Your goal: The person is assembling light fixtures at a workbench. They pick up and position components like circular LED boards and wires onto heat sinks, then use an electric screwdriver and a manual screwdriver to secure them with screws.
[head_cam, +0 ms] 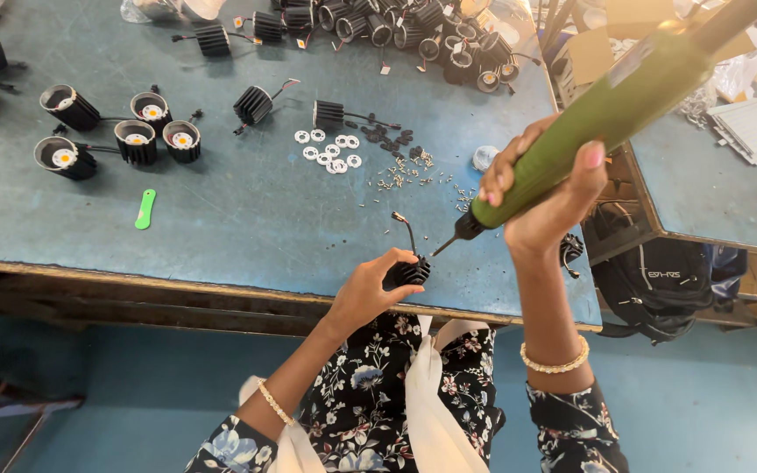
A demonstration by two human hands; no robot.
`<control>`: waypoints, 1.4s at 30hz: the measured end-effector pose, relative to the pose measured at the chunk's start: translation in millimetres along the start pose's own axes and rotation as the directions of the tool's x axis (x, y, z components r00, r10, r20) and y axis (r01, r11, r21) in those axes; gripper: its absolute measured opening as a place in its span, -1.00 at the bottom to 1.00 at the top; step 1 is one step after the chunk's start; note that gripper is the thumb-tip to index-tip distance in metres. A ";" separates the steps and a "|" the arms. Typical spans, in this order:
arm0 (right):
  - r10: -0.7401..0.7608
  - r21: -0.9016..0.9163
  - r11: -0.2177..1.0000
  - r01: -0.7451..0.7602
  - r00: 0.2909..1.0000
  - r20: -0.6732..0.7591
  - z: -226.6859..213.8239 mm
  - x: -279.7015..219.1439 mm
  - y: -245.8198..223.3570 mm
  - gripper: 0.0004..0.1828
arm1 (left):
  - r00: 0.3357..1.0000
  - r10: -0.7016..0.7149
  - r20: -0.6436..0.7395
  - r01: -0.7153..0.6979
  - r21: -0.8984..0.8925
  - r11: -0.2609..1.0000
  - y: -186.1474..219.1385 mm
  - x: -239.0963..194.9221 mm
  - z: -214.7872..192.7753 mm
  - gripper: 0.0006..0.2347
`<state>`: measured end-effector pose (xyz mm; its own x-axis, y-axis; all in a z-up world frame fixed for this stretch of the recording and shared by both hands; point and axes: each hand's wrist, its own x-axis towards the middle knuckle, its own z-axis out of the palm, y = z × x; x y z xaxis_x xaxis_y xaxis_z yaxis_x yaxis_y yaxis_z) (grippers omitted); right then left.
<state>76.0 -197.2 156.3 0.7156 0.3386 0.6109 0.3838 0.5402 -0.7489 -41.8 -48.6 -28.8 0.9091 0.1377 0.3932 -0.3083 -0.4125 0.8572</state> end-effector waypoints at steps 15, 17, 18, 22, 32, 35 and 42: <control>0.060 -0.695 0.716 -0.066 0.998 -0.034 -80.9 -2.4 -35.8 -0.38 | 0.995 -0.008 -0.098 -0.004 -0.126 0.992 -13.1 7.0 7.9 -0.08; -0.050 -0.899 0.383 -0.214 0.967 -0.252 -99.6 -46.5 -22.8 -0.49 | 0.989 0.088 -0.115 -0.106 -0.164 0.981 -14.7 6.7 5.4 0.01; 0.058 -0.847 0.267 -0.461 0.884 -0.463 -106.2 -69.5 -10.5 -0.61 | 0.990 0.112 -0.083 -0.127 -0.203 0.971 -16.7 5.3 -0.5 0.03; 0.157 -0.859 0.041 -0.511 0.852 -0.499 -125.4 -150.2 37.8 -0.51 | 0.997 -0.020 0.070 0.047 -0.404 0.913 -20.3 2.1 -1.8 -0.02; -0.215 -0.894 0.285 -0.346 0.886 -0.412 -137.7 -151.5 43.0 -0.81 | 0.896 0.290 -0.337 -0.242 0.176 0.954 4.8 -20.7 31.7 -0.10; -0.407 -0.982 0.138 -0.127 0.897 -0.173 -146.2 -129.3 13.1 -0.85 | 0.870 0.322 -0.373 -0.288 0.146 0.946 8.1 -29.6 7.5 -0.04; -0.448 -0.768 0.622 0.156 0.874 -0.186 -127.3 -99.3 -105.7 -0.56 | 0.982 0.013 0.187 0.032 -0.235 0.972 -10.3 4.0 -32.1 0.07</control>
<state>38.6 -386.0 142.2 0.5621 -0.0897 0.8222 0.7979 -0.2027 -0.5677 -44.0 -15.0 -25.3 0.9414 -0.0386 0.3351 -0.3363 -0.1851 0.9234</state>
